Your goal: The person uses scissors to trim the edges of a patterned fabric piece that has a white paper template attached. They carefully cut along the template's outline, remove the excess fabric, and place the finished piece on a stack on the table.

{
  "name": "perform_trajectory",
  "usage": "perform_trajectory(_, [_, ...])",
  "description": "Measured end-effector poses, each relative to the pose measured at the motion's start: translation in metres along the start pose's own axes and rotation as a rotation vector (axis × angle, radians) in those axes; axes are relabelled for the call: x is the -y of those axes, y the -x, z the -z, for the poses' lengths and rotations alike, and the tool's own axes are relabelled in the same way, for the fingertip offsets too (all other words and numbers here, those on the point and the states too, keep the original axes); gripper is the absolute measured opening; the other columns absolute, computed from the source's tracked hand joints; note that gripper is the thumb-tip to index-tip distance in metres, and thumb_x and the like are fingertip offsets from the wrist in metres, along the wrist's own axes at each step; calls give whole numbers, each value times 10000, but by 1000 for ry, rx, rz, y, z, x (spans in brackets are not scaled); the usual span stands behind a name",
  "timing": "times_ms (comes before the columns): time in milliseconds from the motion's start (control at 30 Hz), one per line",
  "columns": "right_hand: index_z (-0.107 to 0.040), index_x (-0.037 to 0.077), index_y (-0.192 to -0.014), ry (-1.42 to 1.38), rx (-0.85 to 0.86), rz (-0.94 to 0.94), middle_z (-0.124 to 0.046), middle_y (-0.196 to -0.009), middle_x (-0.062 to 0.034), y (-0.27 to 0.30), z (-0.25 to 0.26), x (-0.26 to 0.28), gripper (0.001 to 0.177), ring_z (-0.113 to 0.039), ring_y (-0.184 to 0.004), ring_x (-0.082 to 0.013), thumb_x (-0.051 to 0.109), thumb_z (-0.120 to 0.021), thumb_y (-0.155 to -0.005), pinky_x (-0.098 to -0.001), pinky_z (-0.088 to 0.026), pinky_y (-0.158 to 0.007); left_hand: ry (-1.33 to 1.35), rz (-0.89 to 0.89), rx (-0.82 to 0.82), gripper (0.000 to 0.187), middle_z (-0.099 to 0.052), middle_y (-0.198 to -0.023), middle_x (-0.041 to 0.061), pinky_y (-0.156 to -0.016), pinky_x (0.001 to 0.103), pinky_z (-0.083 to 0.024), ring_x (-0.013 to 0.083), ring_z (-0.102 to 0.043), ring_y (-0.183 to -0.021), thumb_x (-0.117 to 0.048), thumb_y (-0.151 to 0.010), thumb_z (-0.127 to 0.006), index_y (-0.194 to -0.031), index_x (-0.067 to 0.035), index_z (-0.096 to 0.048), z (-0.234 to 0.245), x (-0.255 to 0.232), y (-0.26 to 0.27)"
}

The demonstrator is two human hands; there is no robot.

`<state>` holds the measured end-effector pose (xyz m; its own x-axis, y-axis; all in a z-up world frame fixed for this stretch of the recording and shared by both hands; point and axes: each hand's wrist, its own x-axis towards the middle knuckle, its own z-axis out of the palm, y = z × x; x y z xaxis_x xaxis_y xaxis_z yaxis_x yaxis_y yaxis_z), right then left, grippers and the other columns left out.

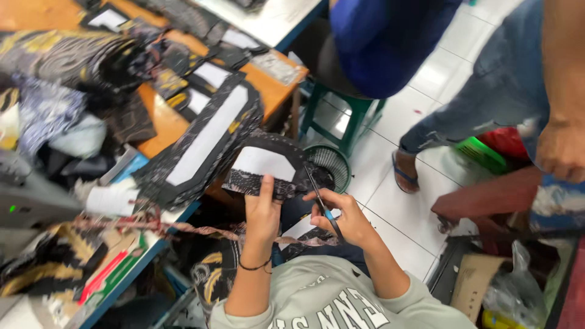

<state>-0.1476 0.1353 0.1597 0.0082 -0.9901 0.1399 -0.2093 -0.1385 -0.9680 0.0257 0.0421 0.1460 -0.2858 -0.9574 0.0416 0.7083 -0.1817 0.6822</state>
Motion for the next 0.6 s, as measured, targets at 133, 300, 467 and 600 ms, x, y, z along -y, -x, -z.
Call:
perform_trajectory(133, [-694,8,-1146,-1,65,-28,-688,-757,-14,-7,-11,3,436,-636,-686,-103,267,-816,-818,-272,-539,-686,7,-15,-10,439,-556,-1394,113,-1064,384,-485,213,-568,-1266,-140,-1071,-506,-1474,12,-419,3,-4,7])
perform_trajectory(300, [-692,5,-1144,5,73,0,-660,-743,-11,-16,-17,1,421,-611,-681,-95,265,-811,-834,-267,-529,-676,-25,-8,-10,416,-561,-1376,124,-1041,379,-487,215,-571,-1233,-146,-1090,-509,-1461,29,-442,12,-1,10])
perform_trajectory(467, [-717,7,-1100,32,44,-24,-628,-714,-10,-21,-20,1,411,-577,-653,-89,275,-830,-809,-256,-497,-628,-57,-48,-15,403,-556,-1402,121,-1066,357,-474,198,-564,-1259,-144,-1095,-506,-1450,40,-457,19,-1,14])
perform_trajectory(600, [-714,6,-1069,11,44,-16,-631,-719,-5,-26,-19,-1,409,-583,-656,-78,293,-841,-808,-245,-507,-619,-19,-11,-12,391,-565,-1379,119,-1049,362,-487,199,-576,-1244,-146,-1089,-502,-1435,33,-467,20,0,15])
